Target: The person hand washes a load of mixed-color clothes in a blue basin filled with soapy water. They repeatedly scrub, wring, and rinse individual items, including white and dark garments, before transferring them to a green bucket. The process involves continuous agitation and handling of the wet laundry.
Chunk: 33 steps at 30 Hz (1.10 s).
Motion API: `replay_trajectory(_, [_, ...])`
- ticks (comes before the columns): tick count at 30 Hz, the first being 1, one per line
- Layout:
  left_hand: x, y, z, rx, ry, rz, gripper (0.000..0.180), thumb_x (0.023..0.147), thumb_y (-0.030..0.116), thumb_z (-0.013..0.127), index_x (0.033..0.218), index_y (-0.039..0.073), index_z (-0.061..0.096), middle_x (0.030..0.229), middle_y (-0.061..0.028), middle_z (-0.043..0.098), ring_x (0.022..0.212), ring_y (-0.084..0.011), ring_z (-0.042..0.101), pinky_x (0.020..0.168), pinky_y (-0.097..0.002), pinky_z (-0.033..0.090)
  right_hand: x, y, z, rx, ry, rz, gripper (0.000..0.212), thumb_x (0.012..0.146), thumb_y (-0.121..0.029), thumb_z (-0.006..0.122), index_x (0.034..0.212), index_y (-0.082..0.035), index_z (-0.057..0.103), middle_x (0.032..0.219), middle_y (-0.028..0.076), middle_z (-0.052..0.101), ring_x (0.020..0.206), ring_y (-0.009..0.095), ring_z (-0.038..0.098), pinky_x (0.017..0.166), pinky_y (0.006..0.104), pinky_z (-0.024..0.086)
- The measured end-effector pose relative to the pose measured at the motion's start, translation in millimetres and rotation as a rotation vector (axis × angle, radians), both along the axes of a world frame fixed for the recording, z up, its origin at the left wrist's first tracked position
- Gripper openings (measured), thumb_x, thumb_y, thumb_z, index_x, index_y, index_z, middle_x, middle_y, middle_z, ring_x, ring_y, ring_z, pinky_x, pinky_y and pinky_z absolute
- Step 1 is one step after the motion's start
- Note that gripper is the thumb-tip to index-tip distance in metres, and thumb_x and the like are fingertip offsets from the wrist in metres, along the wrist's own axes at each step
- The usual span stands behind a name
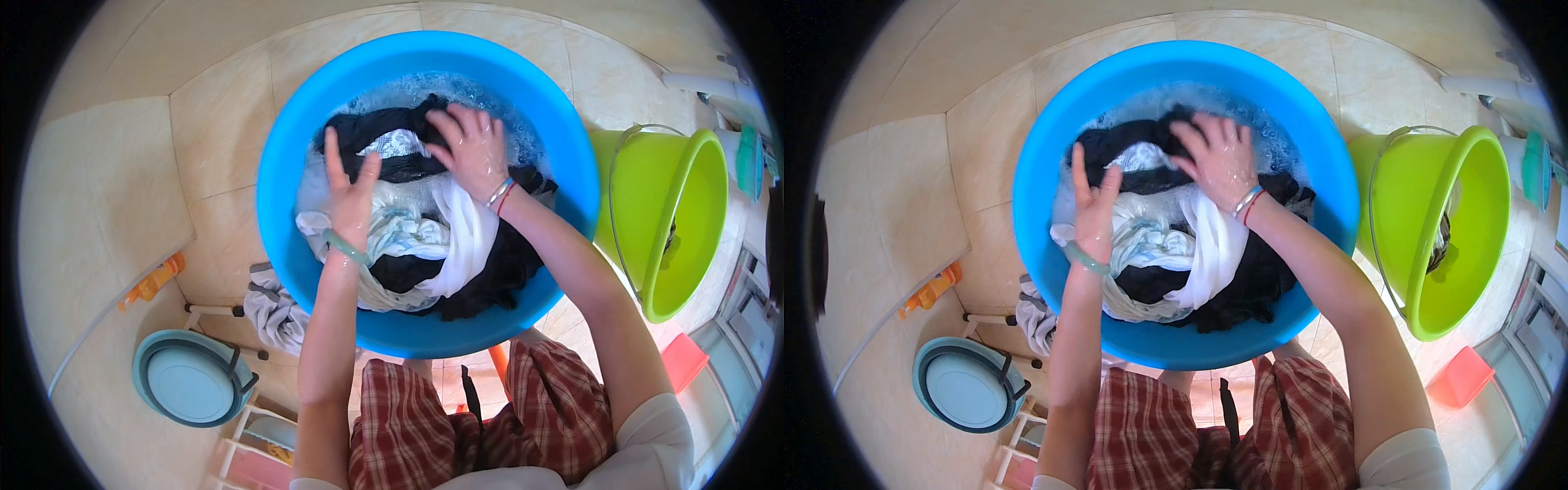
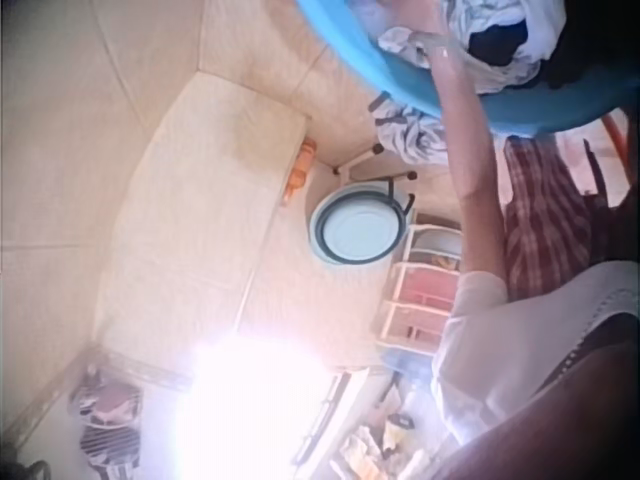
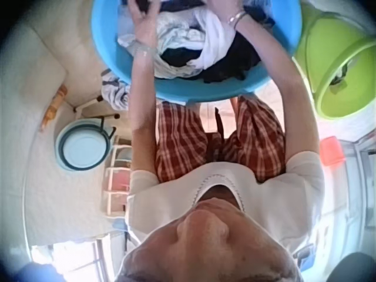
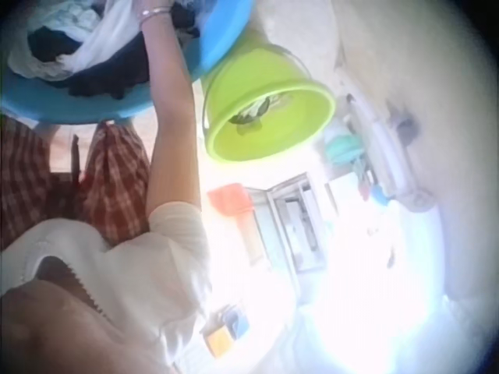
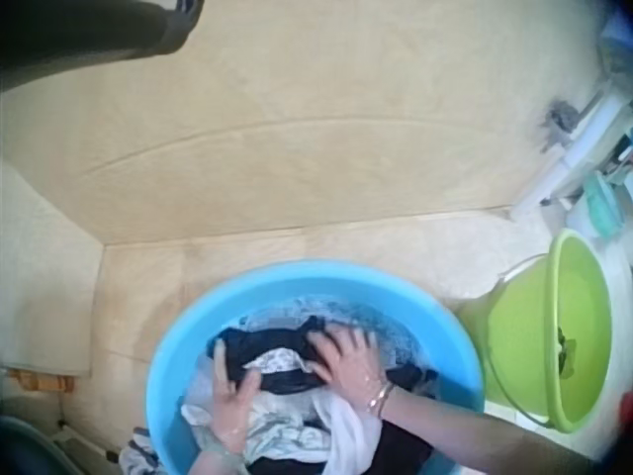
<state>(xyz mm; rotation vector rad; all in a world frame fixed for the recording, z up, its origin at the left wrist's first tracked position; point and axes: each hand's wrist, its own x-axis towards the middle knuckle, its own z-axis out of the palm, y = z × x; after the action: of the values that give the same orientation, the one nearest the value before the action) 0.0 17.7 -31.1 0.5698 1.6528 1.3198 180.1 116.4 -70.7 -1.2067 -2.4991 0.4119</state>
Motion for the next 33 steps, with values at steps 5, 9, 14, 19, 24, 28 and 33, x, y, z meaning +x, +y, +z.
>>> replay_trajectory(5, [-8, -1, -49, -0.204, 0.272, -0.254, 0.074, 0.089, 0.009, 0.064, 0.153, 0.018, 0.027, 0.149, -0.022, 0.033, 0.138, -0.0343, 0.035, 0.112, -0.038, 0.031, -3, 1, -29, -0.002, -0.3, 0.126, 0.047, 0.082, -0.033, 0.069, 0.125, -0.021, 0.057, 0.125, 0.012, 0.056, 0.115, 0.032, 0.05, 0.093, 0.0532, 0.039])
replay_trajectory(9, [-6, 8, -46, -0.23, 0.06, -0.141, 0.068, 0.093, 0.012, 0.06, 0.153, 0.008, 0.027, 0.153, -0.0134, 0.034, 0.138, -0.0248, 0.035, 0.113, -0.0348, 0.027, -29, 15, -18, -0.207, -0.361, -0.062, 0.033, 0.078, -0.026, 0.072, 0.108, -0.017, 0.062, 0.106, 0.011, 0.063, 0.104, 0.033, 0.056, 0.091, 0.0514, 0.042])
replay_trajectory(14, [23, -14, 21, 0.003, -0.585, 0.156, 0.061, 0.099, 0.032, 0.055, 0.152, 0.016, 0.03, 0.149, -0.0128, 0.038, 0.138, -0.0253, 0.034, 0.111, -0.0366, 0.032, -21, -9, 40, -0.34, 0.508, -0.009, 0.023, 0.069, -0.016, 0.079, 0.081, -0.013, 0.06, 0.088, 0.009, 0.059, 0.088, 0.032, 0.054, 0.083, 0.0439, 0.04])
replay_trajectory(19, [14, -5, 56, 0.142, -1.093, 0.145, 0.056, 0.098, 0.049, 0.051, 0.139, 0.013, 0.044, 0.13, -0.0093, 0.056, 0.117, -0.0245, 0.055, 0.101, -0.0391, 0.044, -26, -40, 129, -0.466, 0.831, 0.371, 0.031, 0.065, -0.01, 0.084, 0.076, -0.011, 0.055, 0.086, 0.009, 0.051, 0.089, 0.032, 0.052, 0.092, 0.049, 0.045])
replay_trajectory(24, [12, -36, 62, 0.014, -0.442, -0.048, 0.043, 0.097, 0.035, 0.052, 0.121, 0.0, 0.058, 0.11, -0.0111, 0.066, 0.092, -0.0187, 0.064, 0.085, -0.0282, 0.052, -31, -67, 157, -0.685, 1.071, 0.634, 0.026, 0.069, -0.002, 0.078, 0.074, -0.011, 0.054, 0.086, 0.008, 0.051, 0.088, 0.032, 0.053, 0.092, 0.0492, 0.045])
replay_trajectory(28, [22, -44, 44, 0.191, -1.356, 0.134, 0.042, 0.099, 0.029, 0.045, 0.134, 0.005, 0.051, 0.126, -0.0127, 0.059, 0.118, -0.0269, 0.057, 0.102, -0.0439, 0.047, -11, -40, 136, -1.109, 1.305, 0.086, 0.031, 0.075, -0.004, 0.078, 0.092, -0.009, 0.054, 0.1, 0.002, 0.054, 0.097, 0.015, 0.055, 0.092, 0.0329, 0.046])
replay_trajectory(33, [43, -31, 70, 0.151, -1.122, 0.162, 0.05, 0.099, 0.037, 0.044, 0.136, 0.004, 0.05, 0.137, -0.0141, 0.054, 0.125, -0.029, 0.053, 0.105, -0.0457, 0.044, -8, -17, 93, -1.14, 1.172, -0.177, 0.053, 0.095, -0.033, 0.057, 0.14, -0.006, 0.045, 0.133, 0.009, 0.051, 0.122, 0.018, 0.05, 0.103, 0.0321, 0.039])
